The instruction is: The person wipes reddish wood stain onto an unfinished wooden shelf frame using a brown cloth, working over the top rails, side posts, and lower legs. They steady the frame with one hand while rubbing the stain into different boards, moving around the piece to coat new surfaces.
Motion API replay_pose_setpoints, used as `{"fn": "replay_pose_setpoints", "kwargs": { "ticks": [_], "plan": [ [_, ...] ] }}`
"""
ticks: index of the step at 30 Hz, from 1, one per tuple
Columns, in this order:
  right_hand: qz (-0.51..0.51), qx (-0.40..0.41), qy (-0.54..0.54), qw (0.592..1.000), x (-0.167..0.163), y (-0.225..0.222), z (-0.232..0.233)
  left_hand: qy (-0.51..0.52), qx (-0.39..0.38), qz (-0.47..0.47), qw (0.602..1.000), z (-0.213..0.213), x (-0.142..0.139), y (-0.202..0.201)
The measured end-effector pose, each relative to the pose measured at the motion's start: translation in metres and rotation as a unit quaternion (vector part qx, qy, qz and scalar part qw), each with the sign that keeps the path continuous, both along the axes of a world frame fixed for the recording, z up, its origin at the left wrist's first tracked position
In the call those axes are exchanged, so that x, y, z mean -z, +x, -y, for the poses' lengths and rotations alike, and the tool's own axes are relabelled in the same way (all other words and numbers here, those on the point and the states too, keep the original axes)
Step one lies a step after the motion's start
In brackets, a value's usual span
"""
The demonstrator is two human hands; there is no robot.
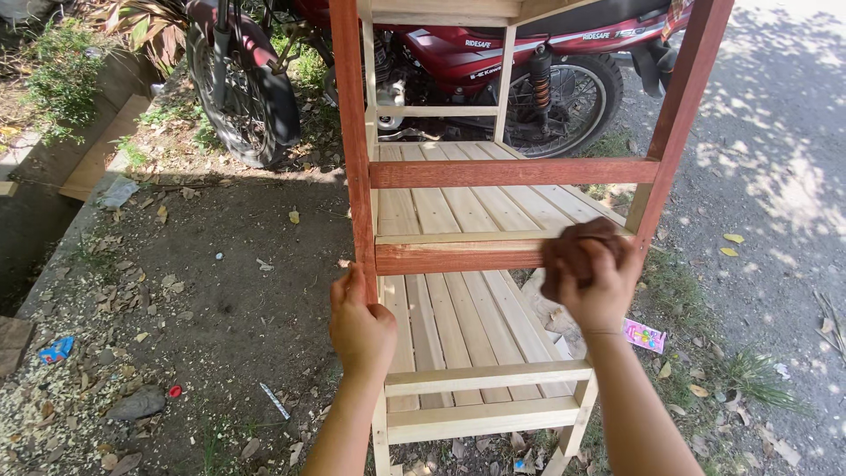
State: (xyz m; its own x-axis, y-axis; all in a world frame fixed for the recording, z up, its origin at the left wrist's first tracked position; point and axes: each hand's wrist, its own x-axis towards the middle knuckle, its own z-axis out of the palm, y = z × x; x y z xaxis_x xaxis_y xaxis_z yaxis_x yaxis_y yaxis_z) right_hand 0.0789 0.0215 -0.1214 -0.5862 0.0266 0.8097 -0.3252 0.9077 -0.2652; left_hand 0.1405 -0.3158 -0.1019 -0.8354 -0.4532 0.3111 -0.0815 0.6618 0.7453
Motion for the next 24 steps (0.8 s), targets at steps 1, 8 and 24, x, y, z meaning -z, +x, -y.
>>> {"fn": "replay_pose_setpoints", "kwargs": {
  "ticks": [1, 8, 24],
  "plan": [
    [0.015, 0.036, -0.048, 0.998, 0.000, 0.003, -0.019, 0.005, -0.002, 0.042, 0.999, 0.000, -0.002, -0.001],
    [0.021, 0.199, -0.263, 0.944, 0.014, -0.014, 0.060, 0.020, -0.004, 0.106, 0.994, 0.013, 0.002, -0.011],
    [0.035, -0.184, 0.048, 0.981, -0.034, -0.003, 0.168, -0.211, -0.100, -0.054, 0.971, -0.030, -0.011, -0.005]
  ]
}}
